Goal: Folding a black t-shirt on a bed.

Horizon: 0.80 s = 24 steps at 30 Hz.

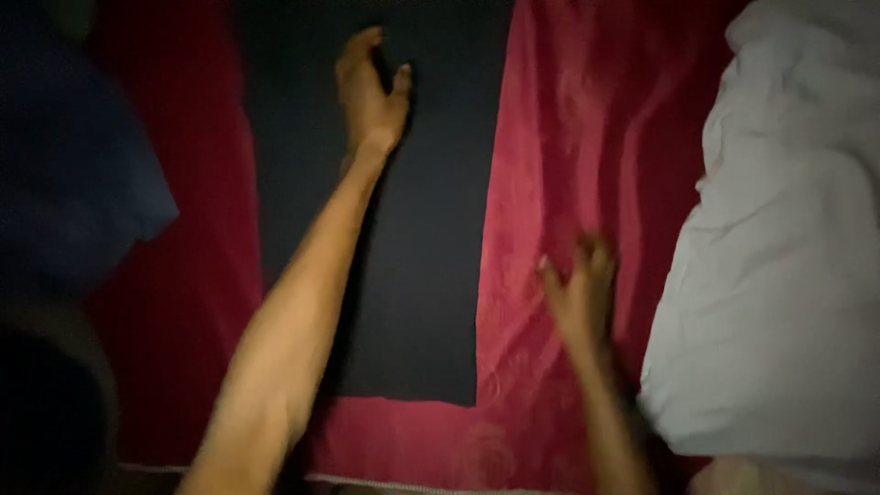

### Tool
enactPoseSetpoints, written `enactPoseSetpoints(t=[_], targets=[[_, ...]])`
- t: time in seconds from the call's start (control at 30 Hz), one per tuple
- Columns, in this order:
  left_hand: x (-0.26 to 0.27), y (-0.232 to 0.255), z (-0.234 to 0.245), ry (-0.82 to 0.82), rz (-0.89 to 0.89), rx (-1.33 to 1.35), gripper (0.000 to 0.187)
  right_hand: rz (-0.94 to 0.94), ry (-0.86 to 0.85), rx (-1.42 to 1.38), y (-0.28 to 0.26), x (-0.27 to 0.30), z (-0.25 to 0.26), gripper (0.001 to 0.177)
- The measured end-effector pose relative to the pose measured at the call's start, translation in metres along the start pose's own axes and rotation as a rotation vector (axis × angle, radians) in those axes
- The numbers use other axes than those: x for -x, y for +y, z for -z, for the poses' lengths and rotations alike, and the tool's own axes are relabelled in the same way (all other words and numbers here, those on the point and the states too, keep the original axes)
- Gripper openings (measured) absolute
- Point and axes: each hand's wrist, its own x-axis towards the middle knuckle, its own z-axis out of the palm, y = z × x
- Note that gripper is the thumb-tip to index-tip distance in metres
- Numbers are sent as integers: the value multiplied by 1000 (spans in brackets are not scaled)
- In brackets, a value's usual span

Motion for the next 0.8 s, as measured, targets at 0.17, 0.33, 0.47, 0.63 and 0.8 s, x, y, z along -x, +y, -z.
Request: enactPoseSetpoints(t=[0.17,0.33,0.47,0.63,0.8], targets=[[-54,25,-32,-204,-14,-23,48,250,-24,137,20,-120,-8,84],[-86,24,-59,-533,-64,-265,42,122,-258,264,39,-146,-26,104],[-108,30,-48,-691,-31,-454,29,97,-323,249,24,-163,-28,109],[-126,15,-28,-696,18,-284,29,-68,-388,241,2,-157,-13,104],[-135,-7,-35,-722,89,-436,27,-121,-417,260,-4,-160,-13,101]])
